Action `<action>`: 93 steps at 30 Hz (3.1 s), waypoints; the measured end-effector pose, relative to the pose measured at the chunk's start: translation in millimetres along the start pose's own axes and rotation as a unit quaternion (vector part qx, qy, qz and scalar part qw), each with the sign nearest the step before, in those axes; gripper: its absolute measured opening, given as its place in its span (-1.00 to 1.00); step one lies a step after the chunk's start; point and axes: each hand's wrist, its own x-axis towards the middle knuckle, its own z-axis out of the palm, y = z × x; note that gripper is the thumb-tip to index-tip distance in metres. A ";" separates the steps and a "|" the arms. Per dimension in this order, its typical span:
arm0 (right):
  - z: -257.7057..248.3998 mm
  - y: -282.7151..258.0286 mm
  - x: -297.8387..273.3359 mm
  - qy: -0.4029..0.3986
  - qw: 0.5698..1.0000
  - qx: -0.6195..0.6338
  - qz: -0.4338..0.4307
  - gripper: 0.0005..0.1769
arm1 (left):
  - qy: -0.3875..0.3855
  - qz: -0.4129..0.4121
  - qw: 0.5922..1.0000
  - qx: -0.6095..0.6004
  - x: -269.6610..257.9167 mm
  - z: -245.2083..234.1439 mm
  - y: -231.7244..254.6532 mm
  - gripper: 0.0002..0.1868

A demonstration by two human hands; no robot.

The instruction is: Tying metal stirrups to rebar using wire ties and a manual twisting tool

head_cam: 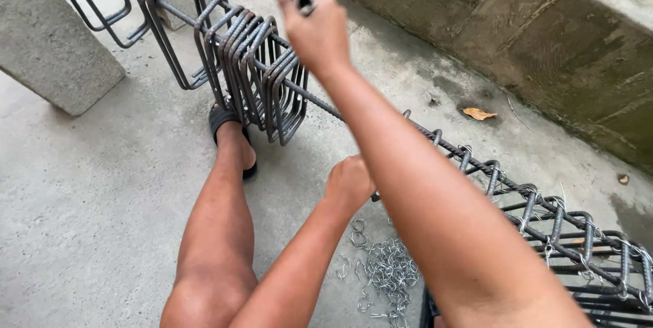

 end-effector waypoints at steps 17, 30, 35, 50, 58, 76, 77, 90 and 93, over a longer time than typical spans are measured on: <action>-0.3 -74.5 -150.9 -0.436 0.900 -0.006 -0.004 -0.54 | -0.079 -0.010 0.991 0.109 10.7 58.5 -47.5 -0.69; -13.3 -59.8 -209.4 -0.572 0.807 -0.124 -0.076 -0.53 | -0.005 -0.096 0.993 -0.071 -22.0 84.1 -123.4 -0.30; -20.4 -62.0 -222.0 -0.575 0.796 -0.145 -0.123 -0.64 | 0.320 -0.258 0.767 -0.493 83.8 -65.6 -272.5 -0.23; -46.2 10.4 -282.5 -0.748 0.569 -0.256 -0.225 -0.61 | 0.201 -0.358 0.817 -0.405 71.6 -151.9 -144.9 -0.60; -72.1 57.8 -316.2 -0.682 0.607 -0.264 -0.313 -0.63 | 0.214 -0.339 0.815 -0.419 73.7 -154.8 -144.2 -0.74; -96.1 61.7 -329.7 -0.611 0.679 -0.278 -0.297 -0.72 | -0.110 0.168 0.973 0.117 100.1 -78.4 91.1 -0.58; -96.4 61.3 -330.2 -0.609 0.681 -0.284 -0.292 -0.72 | -0.111 0.175 0.972 0.115 113.4 -65.3 89.8 -0.58; -153.1 119.1 -319.5 -0.687 0.567 -0.328 -0.313 -0.85 | -0.273 0.076 0.913 0.294 146.9 -25.1 74.9 -0.40; -186.9 135.0 -302.5 -0.724 0.497 -0.361 -0.314 -0.84 | -0.277 0.078 0.911 0.296 146.9 -24.9 74.0 -0.39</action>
